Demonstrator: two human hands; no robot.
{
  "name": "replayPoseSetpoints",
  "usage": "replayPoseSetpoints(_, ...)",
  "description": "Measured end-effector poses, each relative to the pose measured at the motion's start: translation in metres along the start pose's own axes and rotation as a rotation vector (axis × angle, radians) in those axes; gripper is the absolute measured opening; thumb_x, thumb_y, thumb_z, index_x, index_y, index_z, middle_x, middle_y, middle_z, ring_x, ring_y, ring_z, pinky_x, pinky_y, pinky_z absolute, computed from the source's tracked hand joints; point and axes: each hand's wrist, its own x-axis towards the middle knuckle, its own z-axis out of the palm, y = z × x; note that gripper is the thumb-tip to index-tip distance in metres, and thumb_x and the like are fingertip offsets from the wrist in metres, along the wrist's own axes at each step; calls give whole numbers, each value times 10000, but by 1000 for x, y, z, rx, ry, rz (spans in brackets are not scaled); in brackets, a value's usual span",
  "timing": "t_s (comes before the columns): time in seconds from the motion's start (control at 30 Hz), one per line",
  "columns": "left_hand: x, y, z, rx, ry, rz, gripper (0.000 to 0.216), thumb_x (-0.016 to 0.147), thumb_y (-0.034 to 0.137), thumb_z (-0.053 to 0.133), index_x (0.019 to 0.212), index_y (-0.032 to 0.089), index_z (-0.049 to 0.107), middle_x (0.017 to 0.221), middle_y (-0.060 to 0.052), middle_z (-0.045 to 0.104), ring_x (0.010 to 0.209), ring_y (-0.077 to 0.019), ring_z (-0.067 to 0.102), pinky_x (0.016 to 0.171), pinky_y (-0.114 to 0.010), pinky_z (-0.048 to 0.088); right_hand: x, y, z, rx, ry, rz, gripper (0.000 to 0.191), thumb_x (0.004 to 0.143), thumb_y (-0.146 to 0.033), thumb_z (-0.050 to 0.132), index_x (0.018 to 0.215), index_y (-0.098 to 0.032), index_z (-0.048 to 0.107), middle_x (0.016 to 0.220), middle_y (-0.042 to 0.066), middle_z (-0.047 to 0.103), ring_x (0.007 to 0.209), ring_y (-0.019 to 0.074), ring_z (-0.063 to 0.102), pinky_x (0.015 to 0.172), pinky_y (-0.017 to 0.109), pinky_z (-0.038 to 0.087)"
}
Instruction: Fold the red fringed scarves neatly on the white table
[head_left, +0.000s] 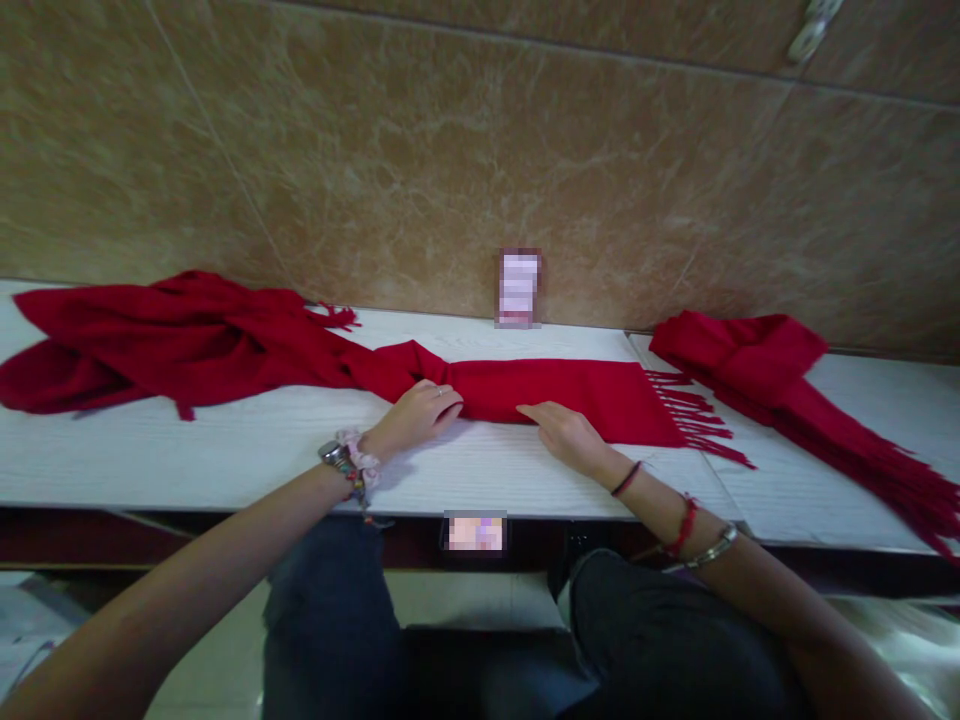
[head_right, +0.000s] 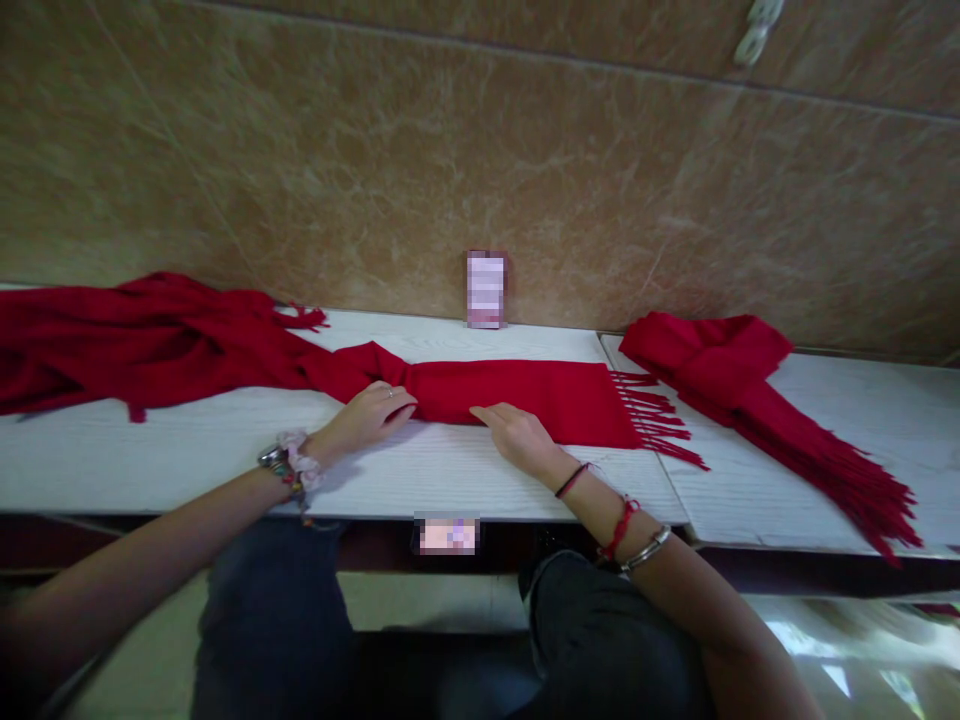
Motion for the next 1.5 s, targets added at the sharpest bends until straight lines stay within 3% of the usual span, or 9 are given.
replayPoseSetpoints(0.27,1,-4,-1,28,-32,125,256,914,186,389,840,144,630,796,-45,649,742,-143,570,762,-290,391,1,-4,-5,-163,-5,55,188,817,-84,508,912,-172,644,876,87,633,829,198,587,747,314,512)
replayPoseSetpoints(0.43,0,-1,-4,32,-68,222,165,896,219,476,905,157,629,883,-44,659,833,-150,575,832,-309,364,-1,-1,-3,-173,17,60,176,846,-100,495,900,-166,649,850,81,642,791,178,596,740,293,502)
replayPoseSetpoints(0.7,0,-5,5,103,-53,246,136,891,242,520,902,155,624,898,-40,662,827,-147,579,793,-305,338,-1,6,2,-93,110,47,156,873,-146,499,904,-169,650,828,82,648,782,182,606,725,300,505)
replayPoseSetpoints(0.83,0,-5,4,141,-52,255,155,904,262,503,921,163,621,907,-35,660,824,-146,578,789,-305,340,-2,7,2,-78,104,33,152,862,-129,508,910,-171,646,833,81,643,797,190,599,736,310,500)
replayPoseSetpoints(1.03,1,-4,-4,221,-66,299,223,925,147,410,894,163,630,826,-33,649,773,-131,574,770,-294,382,0,4,1,-101,105,63,169,847,-126,521,959,-180,635,891,87,635,854,200,576,776,330,488)
replayPoseSetpoints(1.23,2,-1,-3,239,-86,401,207,907,124,436,885,155,640,896,-35,661,857,-142,583,898,-304,411,3,-2,-4,-256,2,39,172,810,-63,536,878,-164,656,847,83,627,820,199,552,752,320,449)
replayPoseSetpoints(1.37,1,2,-2,220,-133,342,205,872,92,481,1006,153,624,990,-56,653,890,-144,604,787,-263,466,2,-5,-8,-325,8,-46,192,864,-89,489,870,-161,667,803,73,624,768,176,539,716,286,416)
replayPoseSetpoints(1.5,-1,3,-5,228,-120,261,268,865,69,463,1063,162,616,991,-73,656,834,-142,624,709,-254,478,2,-6,-12,-333,58,-28,192,895,-148,481,870,-156,671,783,77,618,750,181,528,686,293,389)
